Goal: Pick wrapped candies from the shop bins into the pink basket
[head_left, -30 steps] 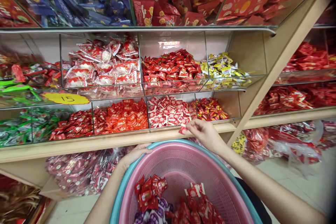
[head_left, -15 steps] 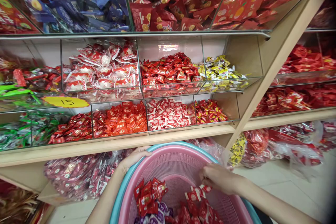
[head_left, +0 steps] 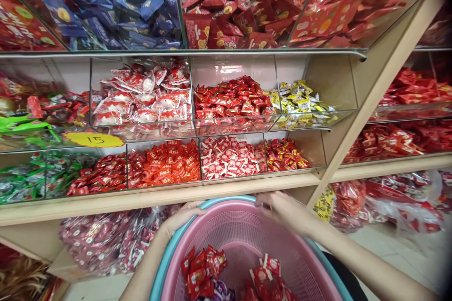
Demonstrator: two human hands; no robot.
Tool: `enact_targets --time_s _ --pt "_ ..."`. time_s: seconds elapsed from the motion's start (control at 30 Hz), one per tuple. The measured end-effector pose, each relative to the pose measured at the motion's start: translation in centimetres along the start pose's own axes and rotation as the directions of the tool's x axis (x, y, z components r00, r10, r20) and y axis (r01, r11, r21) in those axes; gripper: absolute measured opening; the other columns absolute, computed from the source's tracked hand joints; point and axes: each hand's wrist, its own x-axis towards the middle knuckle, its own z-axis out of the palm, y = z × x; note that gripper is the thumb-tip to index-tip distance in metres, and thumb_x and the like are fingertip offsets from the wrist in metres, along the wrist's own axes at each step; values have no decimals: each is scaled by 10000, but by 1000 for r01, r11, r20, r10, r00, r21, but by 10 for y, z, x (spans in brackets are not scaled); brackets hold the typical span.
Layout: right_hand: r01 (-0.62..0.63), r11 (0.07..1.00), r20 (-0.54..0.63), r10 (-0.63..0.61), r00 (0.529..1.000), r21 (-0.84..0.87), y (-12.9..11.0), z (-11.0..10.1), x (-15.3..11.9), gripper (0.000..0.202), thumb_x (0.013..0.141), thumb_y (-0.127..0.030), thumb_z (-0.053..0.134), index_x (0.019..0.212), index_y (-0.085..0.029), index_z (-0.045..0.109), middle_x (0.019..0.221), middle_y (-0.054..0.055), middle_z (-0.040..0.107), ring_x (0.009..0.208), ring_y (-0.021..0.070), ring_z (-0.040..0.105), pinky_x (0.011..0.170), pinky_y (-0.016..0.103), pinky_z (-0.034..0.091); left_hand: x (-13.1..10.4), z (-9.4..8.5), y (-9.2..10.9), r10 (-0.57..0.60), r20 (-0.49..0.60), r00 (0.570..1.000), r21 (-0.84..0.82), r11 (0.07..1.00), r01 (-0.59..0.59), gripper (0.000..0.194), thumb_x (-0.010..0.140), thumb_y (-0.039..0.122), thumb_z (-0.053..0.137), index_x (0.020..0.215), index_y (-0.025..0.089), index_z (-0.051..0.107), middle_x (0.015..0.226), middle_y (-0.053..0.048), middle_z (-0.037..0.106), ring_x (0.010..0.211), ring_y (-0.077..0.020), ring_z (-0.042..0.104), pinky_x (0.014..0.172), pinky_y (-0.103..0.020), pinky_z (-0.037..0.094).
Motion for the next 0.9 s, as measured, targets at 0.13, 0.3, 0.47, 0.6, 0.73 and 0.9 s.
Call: enact_targets --time_s 0.13,0.3,0.47,0.6,0.73,0.9 --pt "45 997 -268 -62 962 -68 -1 -30 36 222 899 -234 394 908 -206 614 868 42 635 768 147 583 633 225 351 -1 0 1 5 -6 1000 10 1000 -5 402 681 308 625 1066 206 672 1010 -1 694 953 -219 591 948 -341 382" --pt "-145 916 -335 13 942 -373 0 -35 71 225 927 -262 356 961 -212 573 993 60 549 700 140 579 523 239 283 1 -2 -2 19 -7 1000 32 999 -19 392 696 314 624 1069 206 670 1004 3 693 957 -215 584 938 -326 380" --pt "-196 853 -309 43 950 -484 1 -29 88 247 941 -228 304 977 -200 548 1026 78 509 725 146 595 510 251 282 3 -5 -7 37 46 998 9 999 -37 397 716 327 610 1091 205 658 1005 -6 689 934 -211 587 927 -328 381" --pt "-204 831 -303 45 952 -517 1 -27 93 265 951 -232 282 976 -193 542 1029 86 507 731 155 609 500 253 282 2 -4 -6 36 18 999 41 998 -37 389 710 321 613 1079 208 665 983 4 693 941 -211 580 943 -326 367" --pt "-204 831 -289 54 956 -518 3 -27 95 271 957 -248 283 961 -189 547 1017 91 521 731 151 611 506 248 283 1 -2 -2 26 1 1000 47 999 -26 385 700 324 616 1064 210 672 993 3 691 948 -215 578 952 -334 361" --pt "-208 834 -327 35 944 -511 3 -30 92 280 959 -265 279 952 -200 551 1002 68 536 706 143 601 491 256 253 1 -3 -1 17 9 1000 24 1000 -17 412 684 319 625 1075 197 668 1003 -15 692 960 -227 582 944 -348 375"
